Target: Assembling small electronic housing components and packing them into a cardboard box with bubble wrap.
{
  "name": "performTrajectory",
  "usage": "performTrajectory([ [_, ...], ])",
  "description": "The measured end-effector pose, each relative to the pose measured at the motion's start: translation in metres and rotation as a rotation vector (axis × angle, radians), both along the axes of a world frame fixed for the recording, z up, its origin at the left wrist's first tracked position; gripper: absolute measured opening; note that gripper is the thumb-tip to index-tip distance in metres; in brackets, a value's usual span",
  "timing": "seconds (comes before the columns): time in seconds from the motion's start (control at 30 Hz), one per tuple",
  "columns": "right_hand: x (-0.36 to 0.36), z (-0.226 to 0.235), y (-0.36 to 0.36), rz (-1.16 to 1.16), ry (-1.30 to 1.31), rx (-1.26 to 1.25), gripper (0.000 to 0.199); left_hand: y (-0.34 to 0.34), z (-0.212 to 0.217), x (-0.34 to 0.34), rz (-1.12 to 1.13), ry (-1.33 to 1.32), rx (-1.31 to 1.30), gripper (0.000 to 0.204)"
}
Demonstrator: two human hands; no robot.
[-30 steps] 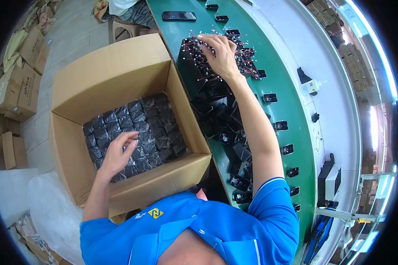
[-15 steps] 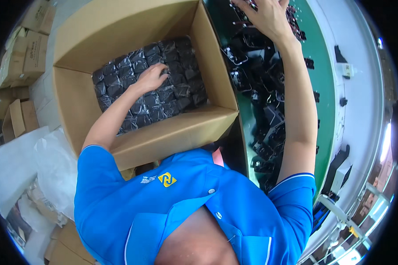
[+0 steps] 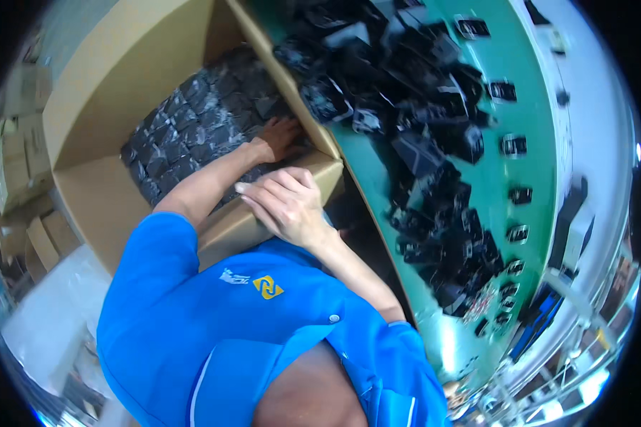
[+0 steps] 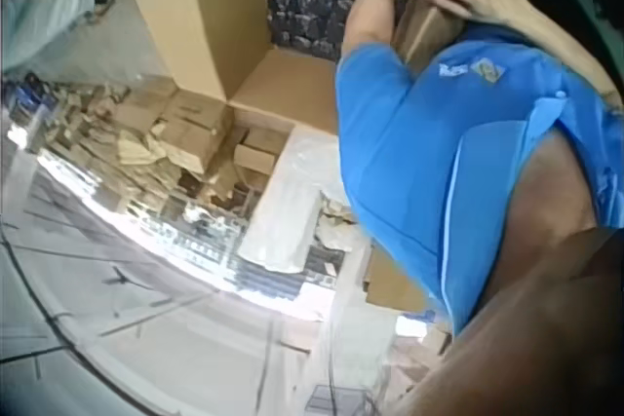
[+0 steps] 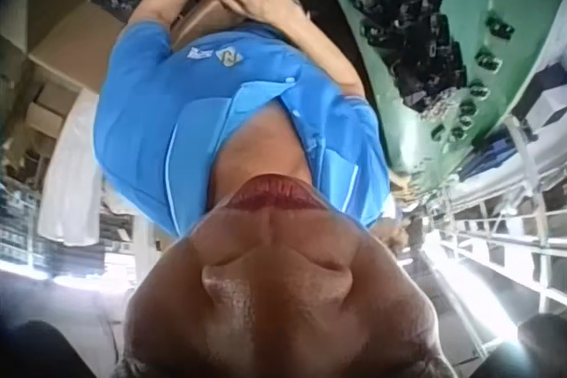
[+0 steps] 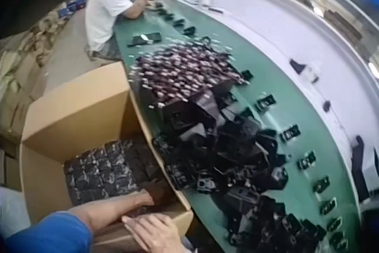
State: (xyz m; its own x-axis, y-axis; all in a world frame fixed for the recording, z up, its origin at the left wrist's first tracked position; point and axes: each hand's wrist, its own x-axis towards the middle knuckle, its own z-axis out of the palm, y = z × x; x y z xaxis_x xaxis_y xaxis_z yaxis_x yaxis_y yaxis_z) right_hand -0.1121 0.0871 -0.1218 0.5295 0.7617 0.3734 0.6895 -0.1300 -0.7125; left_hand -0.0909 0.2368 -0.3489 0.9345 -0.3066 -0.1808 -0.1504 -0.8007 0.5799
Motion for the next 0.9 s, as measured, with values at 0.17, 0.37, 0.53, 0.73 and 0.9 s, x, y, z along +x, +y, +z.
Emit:
performTrajectory([
  [0.17, 0.003, -0.02, -0.005, -0.157, -0.234, 0.013, 0.012, -0.017, -0.023, 0.001, 0.131, 0.045, 0.175, 0.054],
  [0.37, 0.004, -0.022, -0.011, -0.083, -0.23, 0.074, 0.009, -0.017, -0.02, -0.004, 0.272, -0.22, -0.348, 0.033],
  [0.53, 0.008, -0.023, -0.015, -0.031, -0.18, 0.068, 0.009, -0.025, -0.053, -0.008, 0.456, -0.031, -0.354, 0.028],
  [0.73, 0.005, -0.018, -0.023, -0.066, -0.193, -0.003, 0.014, -0.044, -0.008, 0.0, 0.421, -0.35, -0.11, 0.024],
  [0.9, 0.004, -0.015, -0.019, -0.033, -0.172, -0.016, 0.015, -0.034, 0.063, -0.015, 0.683, -0.028, -0.606, 0.016],
])
